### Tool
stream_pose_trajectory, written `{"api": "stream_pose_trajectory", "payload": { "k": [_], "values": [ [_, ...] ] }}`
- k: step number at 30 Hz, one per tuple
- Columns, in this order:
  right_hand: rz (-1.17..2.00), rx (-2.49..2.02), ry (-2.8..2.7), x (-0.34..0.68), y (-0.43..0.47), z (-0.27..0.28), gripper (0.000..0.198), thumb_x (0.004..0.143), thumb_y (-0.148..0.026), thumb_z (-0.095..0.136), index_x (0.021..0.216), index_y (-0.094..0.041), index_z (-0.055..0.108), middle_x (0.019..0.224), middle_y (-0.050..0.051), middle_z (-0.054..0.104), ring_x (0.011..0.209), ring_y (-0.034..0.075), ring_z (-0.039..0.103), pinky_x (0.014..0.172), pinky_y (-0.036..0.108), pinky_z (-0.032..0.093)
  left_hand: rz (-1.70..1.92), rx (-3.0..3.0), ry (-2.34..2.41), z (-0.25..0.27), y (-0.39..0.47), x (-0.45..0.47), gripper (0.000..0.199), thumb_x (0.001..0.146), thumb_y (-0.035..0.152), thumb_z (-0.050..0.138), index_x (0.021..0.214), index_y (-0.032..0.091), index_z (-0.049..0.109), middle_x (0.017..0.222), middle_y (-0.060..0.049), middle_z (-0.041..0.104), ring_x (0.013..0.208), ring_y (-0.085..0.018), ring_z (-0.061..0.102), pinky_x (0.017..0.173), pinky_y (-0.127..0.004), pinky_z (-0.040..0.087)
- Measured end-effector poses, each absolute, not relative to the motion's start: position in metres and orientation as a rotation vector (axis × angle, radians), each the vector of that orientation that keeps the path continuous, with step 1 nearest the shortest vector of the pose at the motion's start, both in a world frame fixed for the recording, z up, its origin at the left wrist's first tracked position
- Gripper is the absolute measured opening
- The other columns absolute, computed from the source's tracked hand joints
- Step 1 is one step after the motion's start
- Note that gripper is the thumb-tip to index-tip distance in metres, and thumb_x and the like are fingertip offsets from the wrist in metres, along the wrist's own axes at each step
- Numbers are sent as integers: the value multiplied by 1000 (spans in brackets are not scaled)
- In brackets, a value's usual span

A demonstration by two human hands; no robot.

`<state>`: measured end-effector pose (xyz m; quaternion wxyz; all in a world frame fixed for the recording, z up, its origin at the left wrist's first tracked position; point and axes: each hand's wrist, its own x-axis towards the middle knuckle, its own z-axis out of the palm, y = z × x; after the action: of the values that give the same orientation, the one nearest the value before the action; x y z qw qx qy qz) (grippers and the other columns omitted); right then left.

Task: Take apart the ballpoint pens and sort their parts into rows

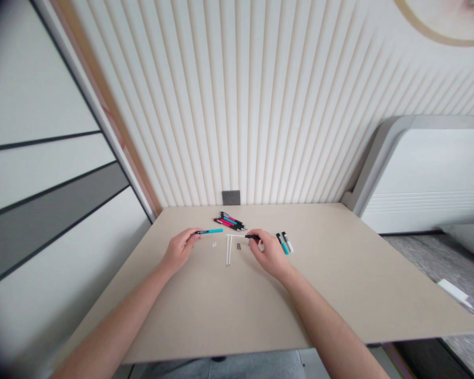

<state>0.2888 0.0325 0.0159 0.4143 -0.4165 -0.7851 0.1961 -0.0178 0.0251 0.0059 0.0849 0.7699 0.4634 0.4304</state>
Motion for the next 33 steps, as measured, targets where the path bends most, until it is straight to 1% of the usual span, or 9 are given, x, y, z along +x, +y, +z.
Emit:
{"api": "stream_pose_trajectory", "payload": {
  "k": [4,9,14,20,23,26,30,31,33],
  "values": [
    [542,-996,-2025,288,32,15,20,88,-26,49,103,-20,62,94,6,68,81,18,60,75,32,49,1337,2278,1393,7,25,-18,26,98,31,41,109,17,60,85,-3,69,72,-14,63,71,-25,50],
    [694,-731,-2323,280,23,20,19,84,-19,56,101,-22,66,94,6,68,91,20,61,85,35,47,1315,2286,1385,6,24,-17,25,97,31,43,109,18,60,85,-3,69,70,-14,63,69,-24,50],
    [669,-610,-2468,272,19,17,21,79,-13,61,95,-24,70,90,4,66,92,19,60,88,34,46,1236,2322,1386,6,24,-15,23,97,30,45,108,18,61,87,-3,69,73,-14,63,71,-24,50],
    [681,-666,-2504,274,23,10,21,78,-15,64,95,-24,71,94,5,66,92,20,60,89,34,46,1175,2397,1319,7,23,-11,24,97,31,44,107,18,62,92,-5,68,80,-15,63,76,-26,50],
    [681,-677,-2513,274,23,10,20,79,-20,65,99,-23,70,98,6,66,95,21,60,90,36,45,1152,2407,1293,7,22,-10,24,98,31,43,107,19,61,91,-4,67,80,-15,63,76,-26,49],
    [680,-791,-2403,273,22,9,20,86,-25,60,105,-22,67,97,7,66,91,20,60,85,34,46,1119,2421,1265,6,22,-9,23,97,31,45,105,19,62,87,-3,67,77,-14,62,73,-25,49],
    [762,-934,-2155,269,22,6,31,92,-29,53,122,-23,57,99,5,64,80,16,58,74,29,48,1010,2444,1197,7,20,-7,23,97,31,45,104,19,63,85,-3,66,77,-14,62,71,-24,48],
    [788,-929,-2135,268,21,6,33,92,-31,52,124,-23,56,99,5,64,79,15,58,72,28,47,981,2453,1176,7,19,-6,23,97,31,45,104,19,63,85,-3,66,78,-15,62,72,-24,48],
    [818,-897,-2144,266,21,5,30,93,-32,51,121,-23,59,98,5,65,79,15,58,70,28,47,934,2470,1137,7,18,-4,23,97,32,45,103,19,64,87,-4,66,80,-15,62,74,-25,48]
  ]
}}
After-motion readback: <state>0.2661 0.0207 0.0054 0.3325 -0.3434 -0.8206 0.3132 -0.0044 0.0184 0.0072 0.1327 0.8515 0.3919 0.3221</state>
